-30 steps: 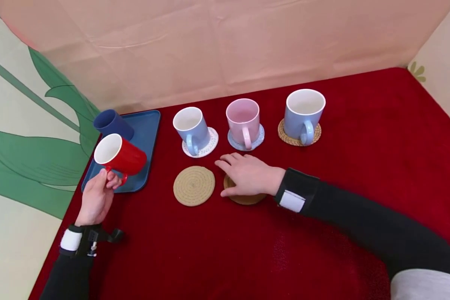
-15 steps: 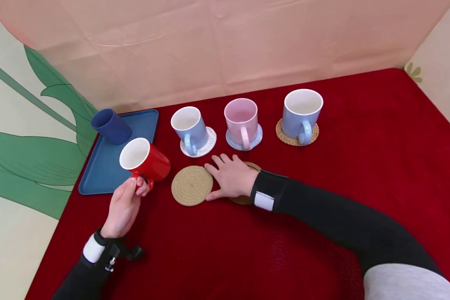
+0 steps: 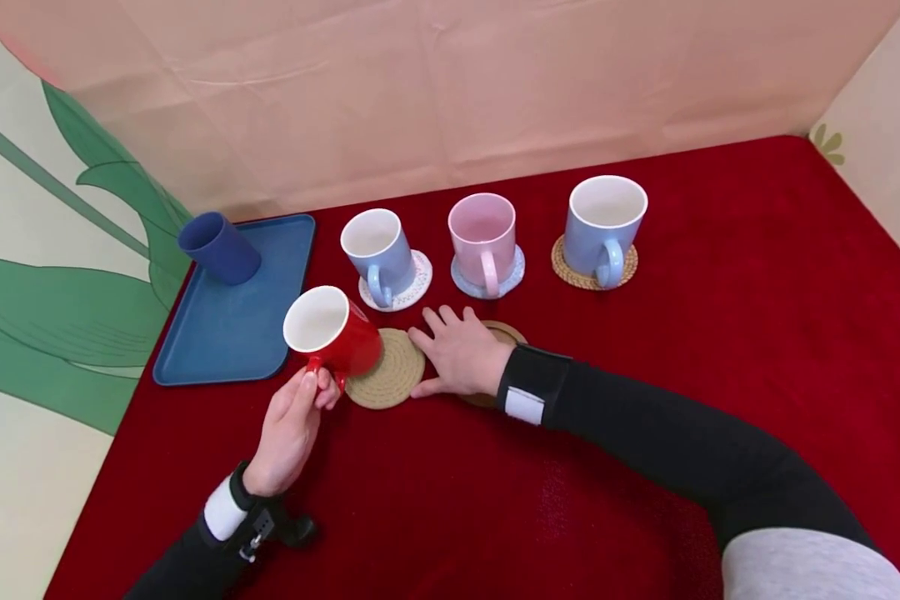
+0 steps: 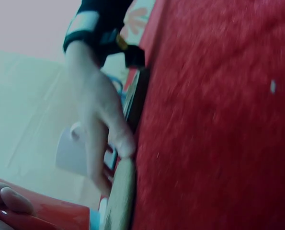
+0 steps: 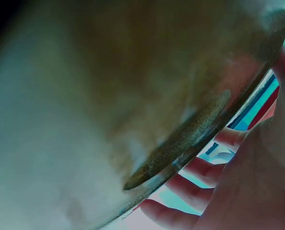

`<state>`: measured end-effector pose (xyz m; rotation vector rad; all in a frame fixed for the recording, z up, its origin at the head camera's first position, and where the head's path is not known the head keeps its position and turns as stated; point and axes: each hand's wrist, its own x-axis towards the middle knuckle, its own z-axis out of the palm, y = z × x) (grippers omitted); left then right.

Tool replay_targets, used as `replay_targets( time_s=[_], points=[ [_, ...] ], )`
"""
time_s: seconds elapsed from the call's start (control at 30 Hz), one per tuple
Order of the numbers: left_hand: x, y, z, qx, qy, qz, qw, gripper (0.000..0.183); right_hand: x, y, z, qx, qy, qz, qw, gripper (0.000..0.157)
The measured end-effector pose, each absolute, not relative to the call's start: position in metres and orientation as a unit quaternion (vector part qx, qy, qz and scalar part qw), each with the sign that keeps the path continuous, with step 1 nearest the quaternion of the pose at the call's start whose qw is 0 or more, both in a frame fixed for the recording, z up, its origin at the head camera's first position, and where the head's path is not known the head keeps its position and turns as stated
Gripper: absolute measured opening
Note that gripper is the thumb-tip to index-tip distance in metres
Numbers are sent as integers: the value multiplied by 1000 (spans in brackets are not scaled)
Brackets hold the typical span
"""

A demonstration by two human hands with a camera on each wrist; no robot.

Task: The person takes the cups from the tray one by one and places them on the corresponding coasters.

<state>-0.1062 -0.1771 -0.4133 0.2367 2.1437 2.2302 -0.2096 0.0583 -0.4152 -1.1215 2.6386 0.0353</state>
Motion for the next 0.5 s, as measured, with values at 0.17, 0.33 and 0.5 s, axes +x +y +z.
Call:
replay_targets(
  time_s=[0.17,0.33,0.5],
  points=[
    [-102,-167,-416,67,701,709,33,28,-210,57,-416,-380,914,3,141,92],
    [-98,-161,-421,60,718,691,54,26,-210,56,-415,-381,915,-6,135,91],
    [-96,-161,-421,61,720,688,68,27,-210,56,-415,-381,915,-7,132,90]
  ],
)
